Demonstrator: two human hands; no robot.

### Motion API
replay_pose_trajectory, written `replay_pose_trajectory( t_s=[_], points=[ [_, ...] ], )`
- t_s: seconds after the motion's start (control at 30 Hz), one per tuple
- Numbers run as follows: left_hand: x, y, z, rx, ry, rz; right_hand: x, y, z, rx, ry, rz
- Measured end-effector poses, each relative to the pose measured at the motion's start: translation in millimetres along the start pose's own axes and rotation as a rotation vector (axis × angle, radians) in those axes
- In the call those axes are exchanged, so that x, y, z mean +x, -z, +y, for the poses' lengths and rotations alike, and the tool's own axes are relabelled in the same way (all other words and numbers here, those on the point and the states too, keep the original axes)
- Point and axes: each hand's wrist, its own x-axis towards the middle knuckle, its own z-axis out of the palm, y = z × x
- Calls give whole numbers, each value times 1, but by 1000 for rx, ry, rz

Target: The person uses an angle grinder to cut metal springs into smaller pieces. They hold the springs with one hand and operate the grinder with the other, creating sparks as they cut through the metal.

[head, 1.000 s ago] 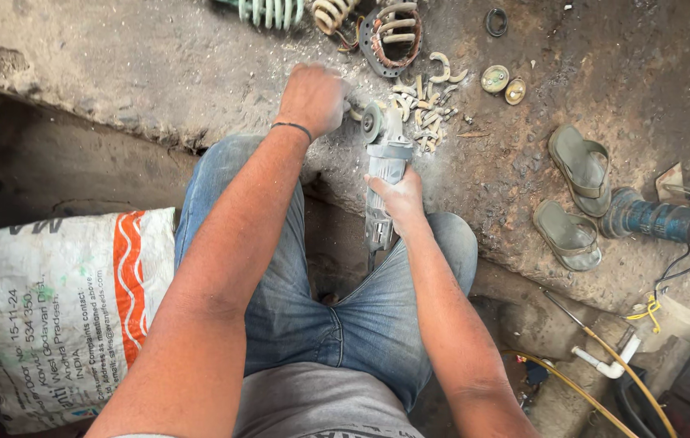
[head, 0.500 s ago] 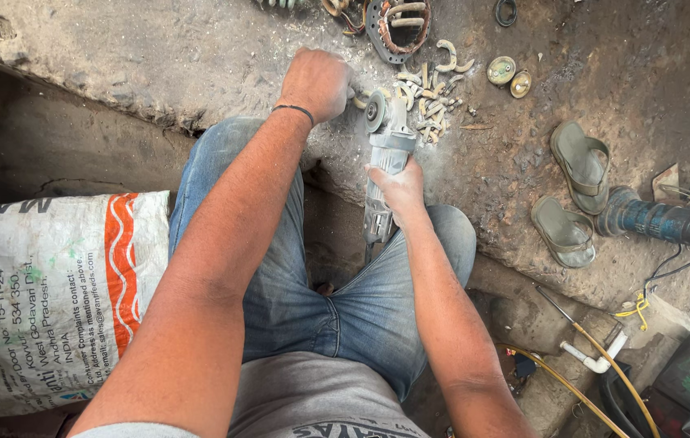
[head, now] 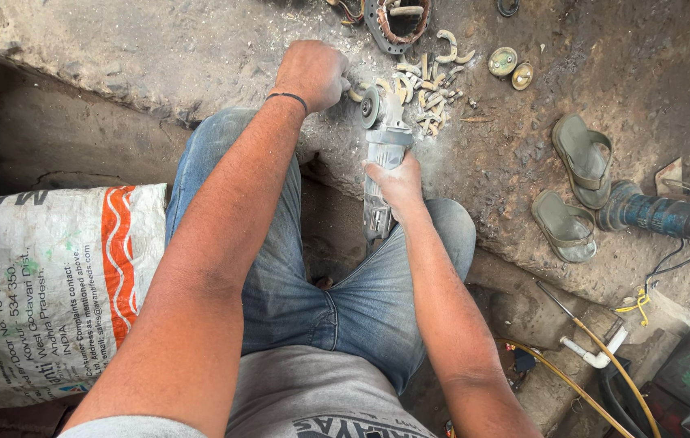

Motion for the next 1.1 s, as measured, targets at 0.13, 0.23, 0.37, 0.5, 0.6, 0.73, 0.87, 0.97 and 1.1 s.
replay_pose_trajectory(
  t_s=[0.13,0.23,0.37,0.5,0.6,0.73,0.87,0.97,1.1],
  points=[
    [-2,2,-1,-5,7,-6,0,-1,1,-17,21,-6],
    [-1,2,-1,13,-1,-3,0,-2,0,0,15,3],
    [-2,0,-1,9,2,-13,-1,-3,-1,-20,12,11],
    [-1,0,-2,33,-12,10,-2,-3,-4,-40,0,-3],
    [-1,-2,-1,21,15,0,-2,-3,-3,-32,9,-11],
    [-3,-3,-1,-23,37,2,-1,-3,1,-57,6,-7],
    [-5,5,-1,-97,79,-39,-2,-1,2,-14,41,-13],
    [-5,8,0,-161,73,-43,0,1,3,58,28,-7],
    [-8,9,1,-228,75,-183,-1,5,4,142,-20,7]
  ],
)
